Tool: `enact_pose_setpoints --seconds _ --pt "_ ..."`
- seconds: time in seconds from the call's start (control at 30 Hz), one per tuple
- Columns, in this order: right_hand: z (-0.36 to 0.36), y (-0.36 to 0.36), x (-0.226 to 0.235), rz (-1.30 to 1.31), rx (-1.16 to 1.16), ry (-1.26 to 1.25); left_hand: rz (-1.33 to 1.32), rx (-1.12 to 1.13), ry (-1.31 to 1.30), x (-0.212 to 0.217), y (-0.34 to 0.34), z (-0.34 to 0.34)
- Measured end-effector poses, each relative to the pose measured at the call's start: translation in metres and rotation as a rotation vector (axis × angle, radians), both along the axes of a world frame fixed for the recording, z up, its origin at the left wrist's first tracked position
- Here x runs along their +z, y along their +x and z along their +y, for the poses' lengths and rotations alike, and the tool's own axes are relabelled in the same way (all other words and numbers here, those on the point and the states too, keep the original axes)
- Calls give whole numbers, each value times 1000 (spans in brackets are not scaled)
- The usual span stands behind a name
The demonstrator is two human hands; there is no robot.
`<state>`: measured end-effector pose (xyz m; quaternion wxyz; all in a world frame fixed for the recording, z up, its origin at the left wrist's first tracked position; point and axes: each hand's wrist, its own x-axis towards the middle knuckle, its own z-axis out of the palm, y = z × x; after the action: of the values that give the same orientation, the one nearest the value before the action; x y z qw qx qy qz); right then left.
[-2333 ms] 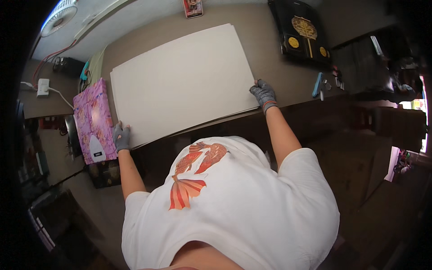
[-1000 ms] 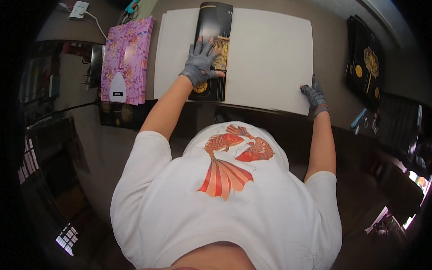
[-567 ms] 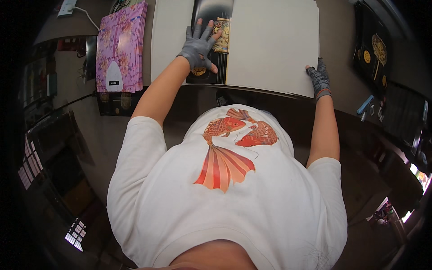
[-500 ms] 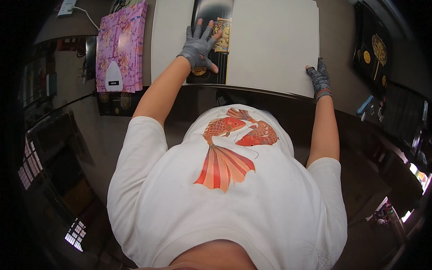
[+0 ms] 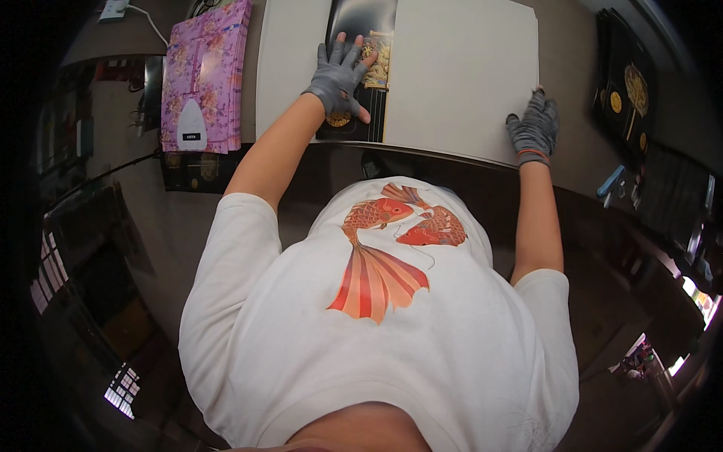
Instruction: Manually fold and assemble decorative cardboard product packaging boxes.
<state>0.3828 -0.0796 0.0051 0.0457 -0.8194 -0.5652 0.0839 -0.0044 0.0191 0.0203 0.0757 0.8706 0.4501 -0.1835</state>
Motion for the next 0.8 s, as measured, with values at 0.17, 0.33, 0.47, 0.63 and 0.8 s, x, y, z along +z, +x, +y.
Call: enact_pose_setpoints --seconds 0.17,0.33,0.47,0.63,0.8 --pt "23 -137 5 -150 635 -107 -35 -12 -25 1 0 4" --pt "22 -205 -36 -74 853 67 -57 -13 -10 4 3 10" --pt "19 -203 -41 -27 843 80 -121 7 -63 -9 0 36" --pt "17 -206 -35 22 857 58 -339 -60 286 -40 -4 96" --pt "19 -206 -32 80 852 8 -385 -9 346 -64 -1 149"
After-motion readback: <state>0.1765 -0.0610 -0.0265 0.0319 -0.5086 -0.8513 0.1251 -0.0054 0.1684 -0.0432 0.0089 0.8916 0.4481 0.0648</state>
